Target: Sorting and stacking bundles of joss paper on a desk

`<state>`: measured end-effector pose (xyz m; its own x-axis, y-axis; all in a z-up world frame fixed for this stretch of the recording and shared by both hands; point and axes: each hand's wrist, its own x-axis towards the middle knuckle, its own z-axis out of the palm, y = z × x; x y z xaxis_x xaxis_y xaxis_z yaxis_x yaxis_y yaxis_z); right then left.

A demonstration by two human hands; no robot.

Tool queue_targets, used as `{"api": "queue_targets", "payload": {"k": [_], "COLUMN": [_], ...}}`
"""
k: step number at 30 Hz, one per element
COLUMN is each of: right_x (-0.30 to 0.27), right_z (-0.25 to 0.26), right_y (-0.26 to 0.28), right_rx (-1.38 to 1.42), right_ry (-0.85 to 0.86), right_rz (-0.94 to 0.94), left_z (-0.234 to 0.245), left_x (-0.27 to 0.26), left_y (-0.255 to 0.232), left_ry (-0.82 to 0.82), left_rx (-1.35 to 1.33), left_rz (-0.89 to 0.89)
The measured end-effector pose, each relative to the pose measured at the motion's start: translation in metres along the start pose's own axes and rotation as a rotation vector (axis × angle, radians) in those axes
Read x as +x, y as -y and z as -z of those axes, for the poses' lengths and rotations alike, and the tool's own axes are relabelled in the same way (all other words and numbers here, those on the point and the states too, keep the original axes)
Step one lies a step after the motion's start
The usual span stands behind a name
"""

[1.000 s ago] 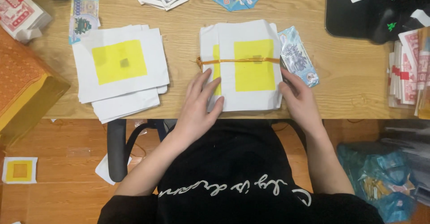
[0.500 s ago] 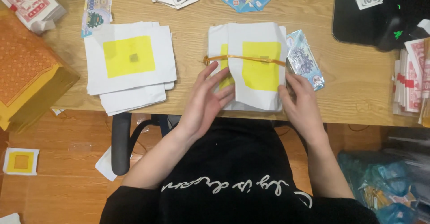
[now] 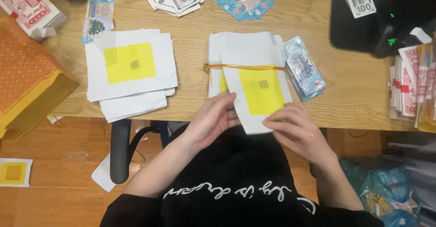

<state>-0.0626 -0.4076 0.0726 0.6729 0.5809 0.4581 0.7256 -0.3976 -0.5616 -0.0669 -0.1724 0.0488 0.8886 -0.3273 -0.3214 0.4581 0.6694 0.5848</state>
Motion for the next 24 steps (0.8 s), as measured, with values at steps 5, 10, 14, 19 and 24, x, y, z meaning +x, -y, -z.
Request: {"api": "queue_targets", "payload": {"k": [5, 10, 14, 19, 24], "right_x": [0.001, -0.016, 0.005, -0.010, 0.004], "right_z": [0.019, 0.025, 0.008, -0.016, -0.013], "right_y": [0.010, -0.026, 0.000, -0.035, -0.029], "right_rx": [0.137, 0.303, 0.394, 0.951, 0.849], "right_ry": [0.156, -0.041, 0.049, -0.363, -0.485], "right_rz": [0.022, -0.718, -0.764, -0.846, -0.702], "left_z": [0.003, -0.032, -0.028, 0.001, -0.026], "left_x": [0.012, -0.026, -0.027, -0.005, -0.018], "left_y": [0.014, -0.026, -0.028, -0.017, -0.022], "left_ry": [-0.051, 0.115, 0.163, 0.057, -0.143], "left_rx": [0.208, 0.371, 0.352, 0.466, 0.837], "left_rz": [-0.080, -0.280, -0.319, -0.366, -0.571]}}
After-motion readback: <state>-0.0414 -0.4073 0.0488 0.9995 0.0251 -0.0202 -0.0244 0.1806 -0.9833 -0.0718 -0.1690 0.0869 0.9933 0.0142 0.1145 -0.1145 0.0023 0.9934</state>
